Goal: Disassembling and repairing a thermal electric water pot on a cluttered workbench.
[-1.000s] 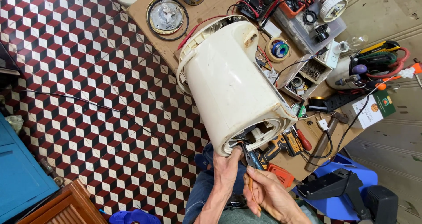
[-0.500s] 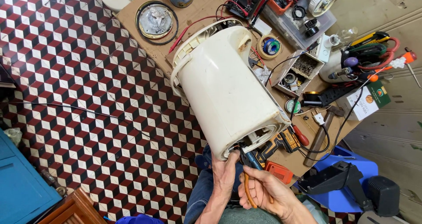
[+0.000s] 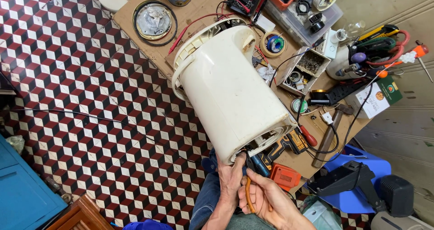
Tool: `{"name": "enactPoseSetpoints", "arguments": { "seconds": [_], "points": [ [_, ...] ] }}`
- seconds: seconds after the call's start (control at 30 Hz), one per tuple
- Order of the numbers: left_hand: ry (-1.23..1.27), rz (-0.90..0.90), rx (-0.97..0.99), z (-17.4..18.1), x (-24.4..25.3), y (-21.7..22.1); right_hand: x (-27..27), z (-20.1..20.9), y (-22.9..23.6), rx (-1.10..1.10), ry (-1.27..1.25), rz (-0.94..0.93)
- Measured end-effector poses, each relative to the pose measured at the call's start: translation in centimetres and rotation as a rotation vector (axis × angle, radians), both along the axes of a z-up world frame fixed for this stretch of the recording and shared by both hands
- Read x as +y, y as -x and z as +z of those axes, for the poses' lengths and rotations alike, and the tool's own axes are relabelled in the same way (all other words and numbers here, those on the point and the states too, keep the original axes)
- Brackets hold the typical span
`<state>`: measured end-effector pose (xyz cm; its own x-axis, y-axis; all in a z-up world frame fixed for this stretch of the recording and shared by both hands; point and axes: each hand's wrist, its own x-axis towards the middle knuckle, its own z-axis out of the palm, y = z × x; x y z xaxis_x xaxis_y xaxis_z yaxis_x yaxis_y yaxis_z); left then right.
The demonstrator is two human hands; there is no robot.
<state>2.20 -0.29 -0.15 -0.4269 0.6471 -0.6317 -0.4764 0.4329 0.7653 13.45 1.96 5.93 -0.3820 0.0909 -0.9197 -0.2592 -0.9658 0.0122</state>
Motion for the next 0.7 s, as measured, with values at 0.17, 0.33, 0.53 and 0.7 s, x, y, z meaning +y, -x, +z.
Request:
{"name": "enactPoseSetpoints", "arguments": {
  "seconds": [0.17, 0.33, 0.53, 0.7],
  "points": [
    [-0.088, -0.01, 0.103, -0.5, 0.0, -0.5, -1.0, -0.8, -0.7, 0.091, -0.227, 0.012],
    [0.012, -0.037, 0.199, -1.1, 0.3, -0.9, -1.0, -1.4, -1.2, 0.031, -0.268, 0.064],
    [0.042, -0.091, 0.246, 0.0, 0.5, -0.9, -1.2, -2.2, -1.6, -0.116, -0.364, 0.202],
    [0.048, -0.068, 0.257, -0.8, 0.4, -1.2, -1.0, -2.0, -1.6, -0.238, -0.451, 0.465]
  ]
}}
